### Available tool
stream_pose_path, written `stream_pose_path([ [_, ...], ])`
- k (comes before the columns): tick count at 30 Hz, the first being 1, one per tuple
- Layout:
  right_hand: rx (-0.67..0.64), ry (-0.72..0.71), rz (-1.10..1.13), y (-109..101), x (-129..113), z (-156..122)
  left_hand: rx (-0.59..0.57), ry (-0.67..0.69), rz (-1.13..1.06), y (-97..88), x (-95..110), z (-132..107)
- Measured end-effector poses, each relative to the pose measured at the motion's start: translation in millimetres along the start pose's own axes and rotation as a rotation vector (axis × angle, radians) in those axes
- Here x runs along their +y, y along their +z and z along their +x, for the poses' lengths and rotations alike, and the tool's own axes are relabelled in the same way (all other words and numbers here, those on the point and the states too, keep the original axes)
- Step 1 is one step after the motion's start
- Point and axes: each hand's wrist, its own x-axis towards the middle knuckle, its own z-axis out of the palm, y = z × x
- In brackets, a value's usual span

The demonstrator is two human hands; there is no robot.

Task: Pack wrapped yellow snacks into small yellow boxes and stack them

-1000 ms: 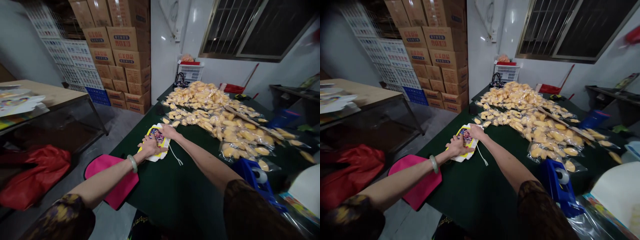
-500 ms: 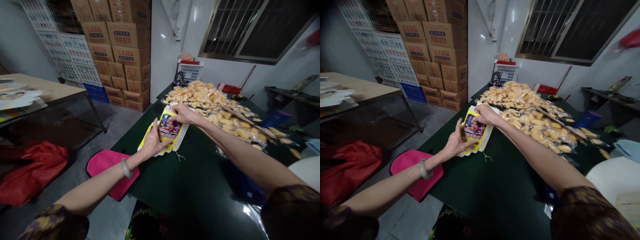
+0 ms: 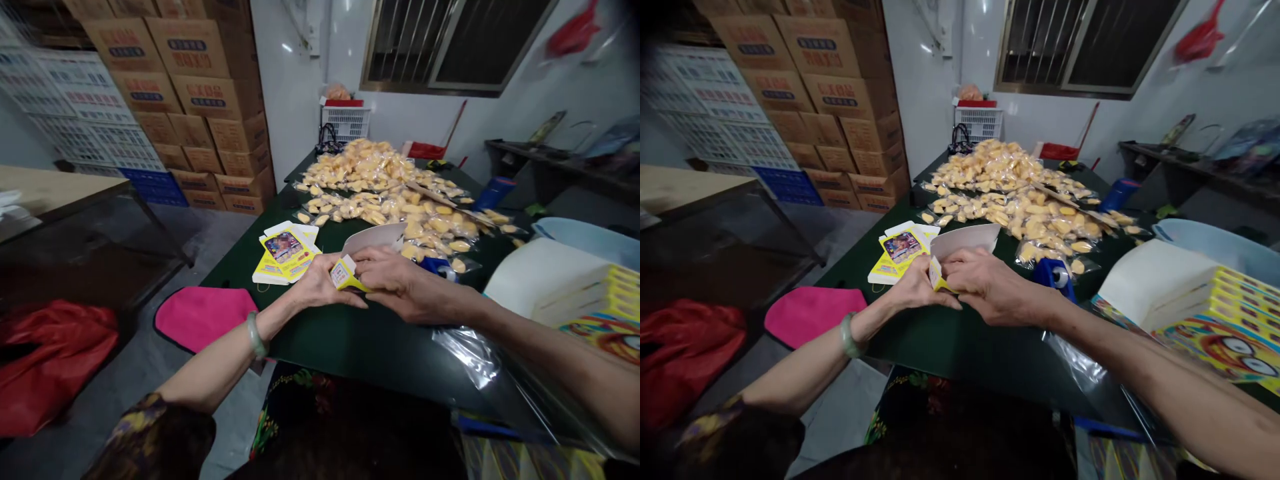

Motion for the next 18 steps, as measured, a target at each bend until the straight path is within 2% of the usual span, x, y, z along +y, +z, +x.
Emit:
stream_pose_path([
  [3, 0.076, 0.042, -0.003, 1.3, 4.0, -19.8, 0.079, 0.023, -0.044, 17.5, -3.3, 7.8],
  [7, 0.24, 0.094, -0.082, 5.6, 1.5, -36.1, 0.059, -0.021, -0.148, 33.0, -4.3, 14.2],
  [9, 0.419, 0.123, -0.18, 10.3, -2.8, -43.5, 0.092, -0.053, -0.185, 35.3, -5.7, 13.9],
  [12, 0.805, 0.192, -0.342, 24.6, -8.0, -57.1, 0.187, -0.069, -0.168, 31.4, -10.9, 6.6],
  [14, 0.988, 0.285, -0.286, 42.2, -6.4, -66.2, 0.196, -0.086, -0.136, 27.3, -16.1, -3.3],
  [16, 1.008, 0.374, -0.079, 66.4, 0.0, -72.0, 0.15, -0.112, -0.135, 25.0, -21.7, -15.5],
  [18, 0.939, 0.448, 0.136, 93.2, 7.9, -72.7, 0.104, -0.138, -0.162, 25.6, -27.0, -26.9],
])
